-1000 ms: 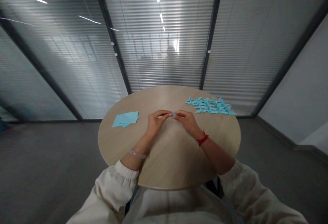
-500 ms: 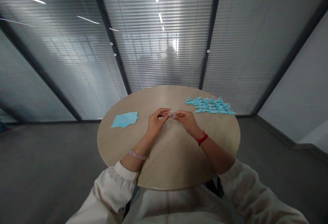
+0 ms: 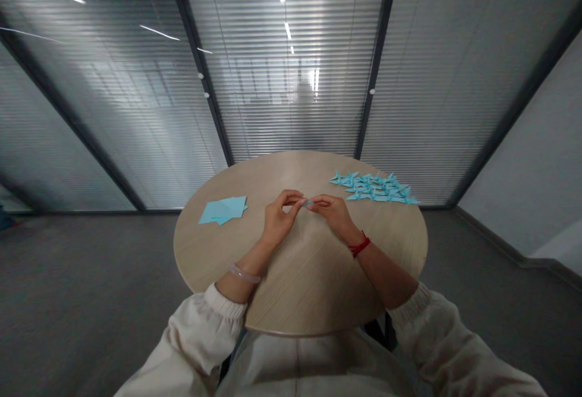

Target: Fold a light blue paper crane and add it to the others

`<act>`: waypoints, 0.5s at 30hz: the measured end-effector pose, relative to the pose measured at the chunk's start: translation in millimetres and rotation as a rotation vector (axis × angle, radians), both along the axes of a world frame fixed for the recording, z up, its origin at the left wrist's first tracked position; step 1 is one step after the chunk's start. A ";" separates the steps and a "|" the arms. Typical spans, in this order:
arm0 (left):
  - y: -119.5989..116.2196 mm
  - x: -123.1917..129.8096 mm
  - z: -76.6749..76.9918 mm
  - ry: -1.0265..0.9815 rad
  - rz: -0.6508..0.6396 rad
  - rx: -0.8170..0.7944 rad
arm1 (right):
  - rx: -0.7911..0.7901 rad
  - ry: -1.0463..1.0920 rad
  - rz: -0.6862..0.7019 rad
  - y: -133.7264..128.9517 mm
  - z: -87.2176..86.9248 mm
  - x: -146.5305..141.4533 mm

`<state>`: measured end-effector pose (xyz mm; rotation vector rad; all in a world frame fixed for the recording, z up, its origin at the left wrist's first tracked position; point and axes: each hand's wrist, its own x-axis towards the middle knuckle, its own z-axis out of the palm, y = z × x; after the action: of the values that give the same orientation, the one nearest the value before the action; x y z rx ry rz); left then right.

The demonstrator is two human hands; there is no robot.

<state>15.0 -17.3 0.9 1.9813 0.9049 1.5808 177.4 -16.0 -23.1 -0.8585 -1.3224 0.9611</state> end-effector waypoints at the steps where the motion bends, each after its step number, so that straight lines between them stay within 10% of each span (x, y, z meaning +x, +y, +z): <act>1: -0.4 0.2 0.5 -0.002 -0.004 -0.004 | -0.012 0.006 0.001 0.4 -0.3 -0.1; 15: 14.5 -4.4 -2.5 -0.145 -0.205 -0.297 | -0.135 -0.006 0.133 -3.4 -2.3 3.9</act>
<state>10.6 -2.8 -1.5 1.6726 0.7996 1.3677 181.3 -19.4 -25.3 -0.8843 -1.3444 1.1637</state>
